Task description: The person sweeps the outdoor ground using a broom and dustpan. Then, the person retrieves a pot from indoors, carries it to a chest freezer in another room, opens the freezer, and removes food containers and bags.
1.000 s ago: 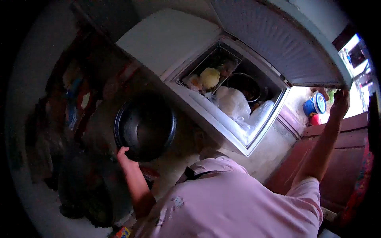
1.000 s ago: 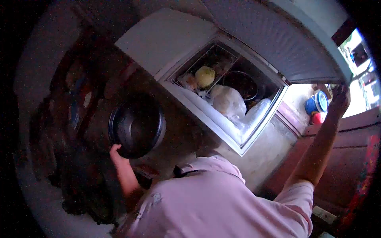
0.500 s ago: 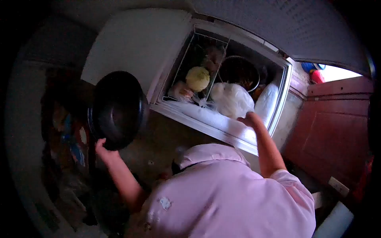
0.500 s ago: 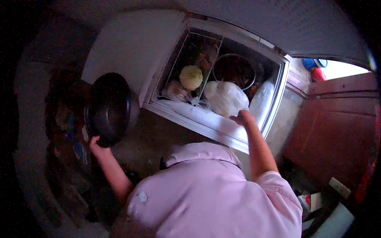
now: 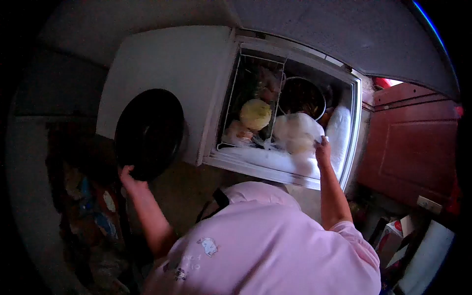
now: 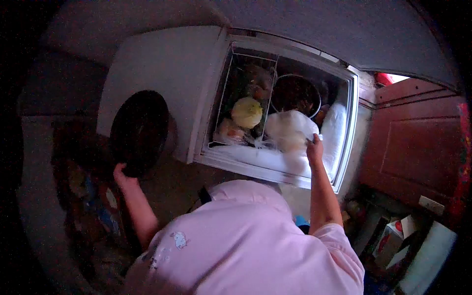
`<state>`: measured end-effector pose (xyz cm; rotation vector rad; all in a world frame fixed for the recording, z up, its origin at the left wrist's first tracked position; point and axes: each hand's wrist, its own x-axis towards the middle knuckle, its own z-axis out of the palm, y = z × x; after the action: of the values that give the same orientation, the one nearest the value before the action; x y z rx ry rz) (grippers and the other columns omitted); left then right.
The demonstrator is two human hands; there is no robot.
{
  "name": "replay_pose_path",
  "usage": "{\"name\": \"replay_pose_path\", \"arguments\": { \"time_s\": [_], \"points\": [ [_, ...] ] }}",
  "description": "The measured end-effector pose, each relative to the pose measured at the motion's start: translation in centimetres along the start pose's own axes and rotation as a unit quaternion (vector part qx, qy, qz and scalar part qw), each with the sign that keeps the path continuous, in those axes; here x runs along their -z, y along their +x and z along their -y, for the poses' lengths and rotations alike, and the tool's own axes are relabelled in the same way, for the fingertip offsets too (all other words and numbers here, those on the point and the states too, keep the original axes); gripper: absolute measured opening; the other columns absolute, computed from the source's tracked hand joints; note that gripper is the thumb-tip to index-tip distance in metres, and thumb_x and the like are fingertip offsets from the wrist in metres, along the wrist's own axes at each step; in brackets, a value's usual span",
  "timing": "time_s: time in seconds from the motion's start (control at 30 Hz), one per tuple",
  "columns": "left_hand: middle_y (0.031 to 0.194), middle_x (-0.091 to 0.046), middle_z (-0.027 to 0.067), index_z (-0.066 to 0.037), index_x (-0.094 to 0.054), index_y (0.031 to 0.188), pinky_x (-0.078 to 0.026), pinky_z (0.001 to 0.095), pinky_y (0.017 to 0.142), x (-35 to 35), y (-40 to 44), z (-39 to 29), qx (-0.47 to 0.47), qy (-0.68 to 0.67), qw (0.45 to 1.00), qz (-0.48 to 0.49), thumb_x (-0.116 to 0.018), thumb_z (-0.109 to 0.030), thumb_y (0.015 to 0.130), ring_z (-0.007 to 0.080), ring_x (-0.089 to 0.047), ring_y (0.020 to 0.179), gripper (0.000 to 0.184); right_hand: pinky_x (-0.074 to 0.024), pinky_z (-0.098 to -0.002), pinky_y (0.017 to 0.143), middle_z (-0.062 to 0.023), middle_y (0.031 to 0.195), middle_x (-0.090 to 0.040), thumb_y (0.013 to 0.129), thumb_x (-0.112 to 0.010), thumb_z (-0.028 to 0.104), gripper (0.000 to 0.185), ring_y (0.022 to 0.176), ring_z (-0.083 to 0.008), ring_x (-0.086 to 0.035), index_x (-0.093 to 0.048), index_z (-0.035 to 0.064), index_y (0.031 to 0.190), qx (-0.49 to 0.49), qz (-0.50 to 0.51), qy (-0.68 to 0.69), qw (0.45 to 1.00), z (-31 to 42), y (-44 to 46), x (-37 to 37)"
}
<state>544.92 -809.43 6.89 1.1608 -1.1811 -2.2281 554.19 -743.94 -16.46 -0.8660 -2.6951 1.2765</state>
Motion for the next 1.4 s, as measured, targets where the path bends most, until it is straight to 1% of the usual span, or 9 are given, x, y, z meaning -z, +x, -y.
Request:
{"name": "replay_pose_path", "arguments": {
  "time_s": [0.07,0.5,0.57,0.73,0.83,0.87,1.0,1.17,1.4],
  "points": [
    [0.115,-0.053,0.0152,0.0,-0.054,0.11,-0.044,0.0487,0.092,0.9,2.7,-0.6,0.006,0.016,1.0,-0.014,-0.054,-0.004,0.063,0.0362,-0.05,0.106,0.047,-0.0439,-0.0265,0.074,-0.0067,0.106,-0.06,0.087,-0.053,0.008,0.036,0.089,-0.017,-0.056,-0.05,-0.0046,0.12,-0.068,-0.086,0.32,0.941,3.1,-0.9,0.1],
    [0.116,-0.053,0.0139,-0.001,-0.054,0.116,-0.046,0.0446,0.088,-0.1,9.2,-3.4,0.015,0.066,0.995,0.069,-0.057,-0.008,0.06,0.0345,-0.05,0.105,0.056,-0.0452,-0.0321,0.082,-0.0058,0.109,-0.06,0.093,-0.044,0.018,0.036,0.1,-0.0193,-0.056,-0.052,-0.0023,0.122,0.04,-0.178,0.221,0.958,34.4,-3.1,15.2],
    [0.116,-0.053,0.0135,-0.002,-0.054,0.116,-0.045,0.0437,0.088,0.3,9.9,-3.4,0.033,0.062,0.995,0.077,-0.058,-0.008,0.06,0.0337,-0.05,0.104,0.057,-0.0421,-0.0229,0.061,-0.0014,0.098,-0.057,0.087,-0.055,0.017,0.034,0.078,-0.0102,-0.052,-0.056,0.0018,0.117,0.138,-0.143,0.303,0.932,38.8,-3.1,13.6],
    [0.107,-0.056,0.0119,-0.001,-0.058,0.104,-0.046,0.0407,0.082,4.0,13.1,-3.1,0.048,0.068,0.995,0.06,-0.06,-0.02,0.062,0.0312,-0.053,0.098,0.045,-0.0484,-0.0284,0.075,-0.0096,0.104,-0.059,0.079,-0.054,0.004,0.034,0.091,-0.0226,-0.058,-0.06,0.0068,0.113,0.36,-0.219,-0.132,0.897,46.3,2.2,6.9],
    [0.108,-0.056,0.0115,-0.002,-0.058,0.105,-0.045,0.0402,0.083,6.9,14.5,-3.4,-0.061,0.109,0.988,0.086,-0.06,-0.02,0.062,0.0302,-0.053,0.098,0.047,-0.0467,-0.0294,0.056,-0.003,0.082,-0.056,0.082,-0.053,0.009,0.018,0.066,-0.0174,-0.054,-0.061,0.0062,0.098,0.448,-0.196,-0.216,0.845,51.8,4.8,0.8],
    [0.113,-0.054,0.0126,-0.002,-0.056,0.111,-0.043,0.0402,0.087,7.1,14.2,-3.6,-0.071,0.118,0.987,0.087,-0.058,-0.014,0.059,0.0309,-0.051,0.102,0.054,-0.0466,-0.0306,0.056,-0.0043,0.079,-0.055,0.082,-0.054,0.012,0.016,0.064,-0.0181,-0.054,-0.06,0.007,0.096,0.488,-0.094,-0.011,0.868,51.6,8.0,-2.8],
    [0.121,-0.052,0.0147,-0.002,-0.052,0.119,-0.041,0.0411,0.092,6.3,12.0,-3.8,-0.043,0.086,0.987,0.129,-0.057,-0.009,0.056,0.0317,-0.048,0.108,0.063,-0.0485,-0.0366,0.062,-0.0093,0.076,-0.062,0.078,-0.062,0.018,0.012,0.069,-0.0209,-0.058,-0.065,0.0066,0.076,0.43,-0.086,-0.049,0.897,59.1,6.2,-12.4],
    [0.122,-0.051,0.0151,-0.002,-0.052,0.12,-0.041,0.0422,0.093,5.0,11.7,-3.1,0.013,0.081,0.986,0.147,-0.057,-0.012,0.06,0.0325,-0.048,0.109,0.061,-0.0501,-0.033,0.069,-0.0098,0.088,-0.063,0.085,-0.057,0.016,0.017,0.08,-0.0195,-0.062,-0.06,0.0051,0.097,0.423,0.084,0.4,0.809,60.0,9.1,-25.9],
    [0.123,-0.051,0.015,-0.002,-0.053,0.12,-0.041,0.0436,0.092,2.8,11.5,-2.0,0.043,0.139,0.984,0.103,-0.057,-0.017,0.066,0.0339,-0.048,0.109,0.056,-0.0499,-0.0307,0.073,-0.008,0.094,-0.061,0.092,-0.051,0.017,0.02,0.087,-0.0159,-0.061,-0.054,0.0066,0.109,0.206,0.147,0.281,0.926,42.9,-5.5,-14.8]
  ]
}}
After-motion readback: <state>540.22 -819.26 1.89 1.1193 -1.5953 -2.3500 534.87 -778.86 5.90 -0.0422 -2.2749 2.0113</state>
